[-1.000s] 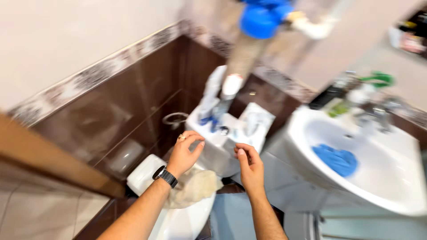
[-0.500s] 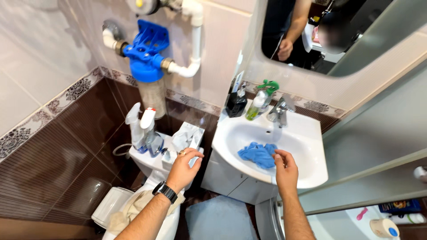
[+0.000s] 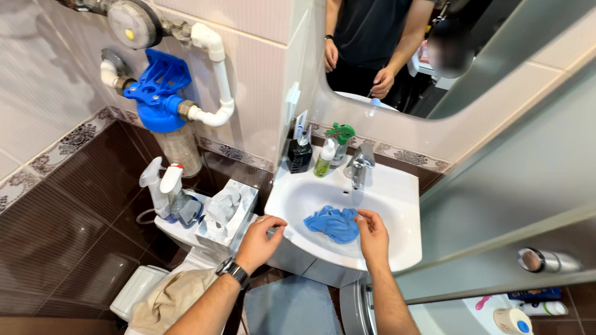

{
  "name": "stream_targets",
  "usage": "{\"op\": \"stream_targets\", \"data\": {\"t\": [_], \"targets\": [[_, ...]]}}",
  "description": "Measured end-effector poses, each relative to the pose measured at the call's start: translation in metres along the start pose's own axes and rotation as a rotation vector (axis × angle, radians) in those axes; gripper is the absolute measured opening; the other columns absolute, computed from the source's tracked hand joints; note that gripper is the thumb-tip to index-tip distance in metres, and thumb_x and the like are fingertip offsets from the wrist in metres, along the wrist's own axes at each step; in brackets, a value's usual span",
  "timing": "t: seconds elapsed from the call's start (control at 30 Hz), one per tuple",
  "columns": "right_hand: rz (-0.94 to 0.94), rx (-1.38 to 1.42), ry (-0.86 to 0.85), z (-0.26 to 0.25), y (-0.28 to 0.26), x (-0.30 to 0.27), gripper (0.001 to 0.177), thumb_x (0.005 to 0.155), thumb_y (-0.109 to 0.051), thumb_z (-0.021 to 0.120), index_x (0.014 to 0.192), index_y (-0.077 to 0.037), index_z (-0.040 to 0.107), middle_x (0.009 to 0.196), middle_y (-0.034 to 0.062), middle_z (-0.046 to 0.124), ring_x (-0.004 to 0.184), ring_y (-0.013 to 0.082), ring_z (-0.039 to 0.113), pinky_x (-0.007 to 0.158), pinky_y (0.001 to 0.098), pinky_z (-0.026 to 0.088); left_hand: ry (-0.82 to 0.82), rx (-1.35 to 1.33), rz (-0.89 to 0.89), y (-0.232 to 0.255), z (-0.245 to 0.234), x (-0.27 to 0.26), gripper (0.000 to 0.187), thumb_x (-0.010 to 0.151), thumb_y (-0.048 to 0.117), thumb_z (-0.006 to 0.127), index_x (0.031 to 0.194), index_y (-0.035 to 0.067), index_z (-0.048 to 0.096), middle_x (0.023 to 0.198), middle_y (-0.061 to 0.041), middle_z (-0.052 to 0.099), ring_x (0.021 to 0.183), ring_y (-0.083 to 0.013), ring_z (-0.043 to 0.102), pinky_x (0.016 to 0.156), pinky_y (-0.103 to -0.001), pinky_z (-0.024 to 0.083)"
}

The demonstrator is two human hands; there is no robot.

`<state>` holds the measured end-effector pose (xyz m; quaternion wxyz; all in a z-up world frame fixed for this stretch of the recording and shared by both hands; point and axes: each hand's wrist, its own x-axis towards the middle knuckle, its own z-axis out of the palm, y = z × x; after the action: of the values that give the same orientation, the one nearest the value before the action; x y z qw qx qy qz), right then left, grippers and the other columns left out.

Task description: The person sprays a bathroom mirror with cleaning solution, wipes it with a blue cloth, and then uses a paper towel to dry the surface. They also spray the wall near the washing machine and sink area.

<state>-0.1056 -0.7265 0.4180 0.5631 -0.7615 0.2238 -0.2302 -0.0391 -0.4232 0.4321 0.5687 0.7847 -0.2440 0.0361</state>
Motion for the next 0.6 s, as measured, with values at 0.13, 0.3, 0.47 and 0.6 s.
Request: {"op": "stream_targets", "data": {"t": [0.13,0.3,0.47,0.6], "targets": [[-0.008,0.003,-0.034,0.013,-0.002,-0.008,0.025,0.097,-0.014,0.062,0.118,-0.004,0.07,0.106,0.0081,0.076,0.101,0.0148,0.068,0.088,0.0274,0.051,0.099,0.053,-0.005,-0.035,-0.008,0.007,0.017,0.087,0.012,0.067,0.103,0.007,0.073,0.106,-0.01,0.072,0.104,-0.0296,0.069,0.091,-0.037,0.054],[0.031,-0.018,-0.066,0.05,0.011,-0.013,0.025,0.097,-0.014,0.063,0.118,-0.004,0.07,0.104,0.0079,0.075,0.096,0.0144,0.067,0.086,0.0277,0.051,0.337,0.514,0.022,-0.1,-0.052,0.012,0.059,0.071,0.018,0.076,0.125,0.0,0.058,0.126,-0.025,0.057,0.118,-0.0457,0.055,0.098,-0.056,0.04],[-0.022,0.015,-0.145,0.102,0.031,-0.004,0.024,0.096,-0.013,0.064,0.118,-0.003,0.07,0.103,0.0075,0.074,0.095,0.0133,0.066,0.085,0.027,0.052,0.444,0.545,-0.041,-0.138,-0.086,0.012,0.056,0.076,0.02,0.075,0.125,0.001,0.055,0.127,-0.022,0.056,0.112,-0.042,0.055,0.093,-0.053,0.042],[-0.056,0.005,-0.213,0.146,0.034,-0.006,0.023,0.096,-0.013,0.064,0.117,-0.004,0.069,0.101,0.0075,0.075,0.093,0.0121,0.067,0.084,0.0259,0.052,0.634,0.37,-0.221,-0.162,-0.118,0.002,0.036,0.087,0.02,0.069,0.118,0.006,0.055,0.119,-0.016,0.058,0.112,-0.0354,0.058,0.096,-0.047,0.047]]}}
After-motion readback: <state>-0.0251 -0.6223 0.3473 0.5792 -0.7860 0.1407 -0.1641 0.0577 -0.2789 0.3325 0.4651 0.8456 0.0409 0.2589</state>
